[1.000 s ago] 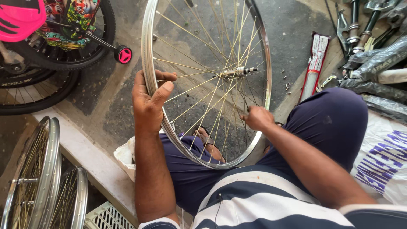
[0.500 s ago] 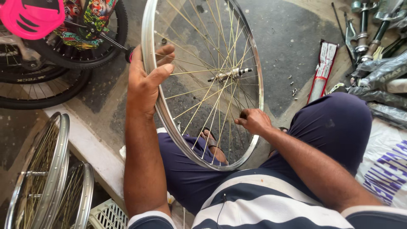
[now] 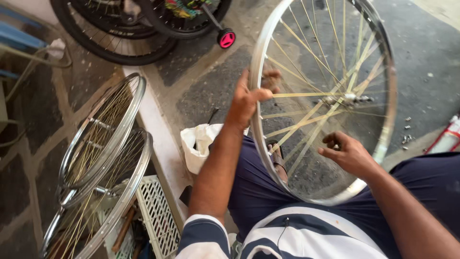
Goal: The person sits on the ground and uses a small metal tool to tighten the nipples on the spokes of a bicycle wheel. They rotate the wheel to access different spokes and continue the tightening process.
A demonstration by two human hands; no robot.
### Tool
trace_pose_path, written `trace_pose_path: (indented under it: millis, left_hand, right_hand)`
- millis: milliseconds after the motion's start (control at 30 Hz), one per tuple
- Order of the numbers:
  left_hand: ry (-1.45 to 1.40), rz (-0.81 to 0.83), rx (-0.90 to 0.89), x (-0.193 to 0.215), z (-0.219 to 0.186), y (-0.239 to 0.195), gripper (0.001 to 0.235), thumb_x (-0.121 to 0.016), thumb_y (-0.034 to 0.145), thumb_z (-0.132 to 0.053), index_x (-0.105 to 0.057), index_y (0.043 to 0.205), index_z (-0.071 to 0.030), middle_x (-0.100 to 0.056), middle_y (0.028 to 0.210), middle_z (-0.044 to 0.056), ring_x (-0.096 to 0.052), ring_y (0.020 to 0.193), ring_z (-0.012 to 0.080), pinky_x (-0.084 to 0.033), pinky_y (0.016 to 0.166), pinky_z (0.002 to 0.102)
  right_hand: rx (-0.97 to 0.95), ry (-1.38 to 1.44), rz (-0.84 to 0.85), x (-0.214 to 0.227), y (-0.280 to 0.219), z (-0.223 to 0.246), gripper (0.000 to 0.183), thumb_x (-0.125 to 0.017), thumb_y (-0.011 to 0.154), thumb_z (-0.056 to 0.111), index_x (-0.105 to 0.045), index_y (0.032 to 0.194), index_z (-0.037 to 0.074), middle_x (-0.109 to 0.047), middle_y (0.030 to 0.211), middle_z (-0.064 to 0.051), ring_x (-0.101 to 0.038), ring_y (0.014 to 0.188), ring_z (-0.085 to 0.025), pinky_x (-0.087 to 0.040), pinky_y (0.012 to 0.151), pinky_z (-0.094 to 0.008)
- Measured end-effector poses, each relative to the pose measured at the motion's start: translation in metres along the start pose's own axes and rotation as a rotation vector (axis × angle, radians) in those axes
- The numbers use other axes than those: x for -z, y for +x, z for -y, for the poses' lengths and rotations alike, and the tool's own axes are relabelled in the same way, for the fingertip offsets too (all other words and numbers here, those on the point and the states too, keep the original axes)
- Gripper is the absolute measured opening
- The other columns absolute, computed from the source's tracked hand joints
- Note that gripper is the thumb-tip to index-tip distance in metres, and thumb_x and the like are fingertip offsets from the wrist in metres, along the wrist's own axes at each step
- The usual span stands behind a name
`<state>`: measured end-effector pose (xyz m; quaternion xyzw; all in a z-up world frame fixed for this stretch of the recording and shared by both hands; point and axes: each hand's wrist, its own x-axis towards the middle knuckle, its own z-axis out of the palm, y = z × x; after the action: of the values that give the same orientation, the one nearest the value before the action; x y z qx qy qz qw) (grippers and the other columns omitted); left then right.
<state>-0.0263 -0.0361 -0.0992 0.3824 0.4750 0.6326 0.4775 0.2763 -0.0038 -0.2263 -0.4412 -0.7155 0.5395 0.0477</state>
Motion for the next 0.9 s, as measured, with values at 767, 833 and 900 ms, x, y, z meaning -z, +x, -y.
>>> trace_pose_path:
  millis: [767, 833, 900]
  left_hand:
    - [0.007, -0.165, 0.133, 0.025, 0.049, 0.013, 0.037, -0.056, 0.107, -0.041, -0.065, 0.092, -0.009, -0.066, 0.079, 0.001, -0.062, 0.075, 0.0113, -0.053, 0.075, 0.028]
    - [0.075, -0.192, 0.135, 0.025, 0.050, 0.013, 0.037, -0.056, 0.107, -0.040, -0.066, 0.090, -0.009, -0.066, 0.077, 0.001, -0.061, 0.074, 0.0104, -0.053, 0.073, 0.027]
    - [0.100, -0.203, 0.135, 0.025, 0.049, 0.013, 0.037, -0.056, 0.107, -0.039, -0.066, 0.089, -0.009, -0.065, 0.077, 0.001, -0.061, 0.073, 0.0098, -0.052, 0.072, 0.026]
  right_hand:
    - [0.757, 0.007, -0.407, -0.023, 0.010, 0.130, 0.027, -0.084, 0.084, 0.023, -0.071, 0.102, 0.007, -0.068, 0.120, -0.011, -0.072, 0.102, -0.024, -0.061, 0.080, -0.035]
    - [0.797, -0.072, -0.428, -0.024, 0.015, 0.137, 0.025, -0.085, 0.084, 0.023, -0.072, 0.100, 0.008, -0.069, 0.118, -0.011, -0.073, 0.098, -0.024, -0.062, 0.073, -0.035]
    - [0.811, -0.142, -0.427, -0.026, 0.020, 0.143, 0.025, -0.084, 0.085, 0.024, -0.072, 0.099, 0.007, -0.071, 0.117, -0.010, -0.074, 0.094, -0.025, -0.061, 0.072, -0.037]
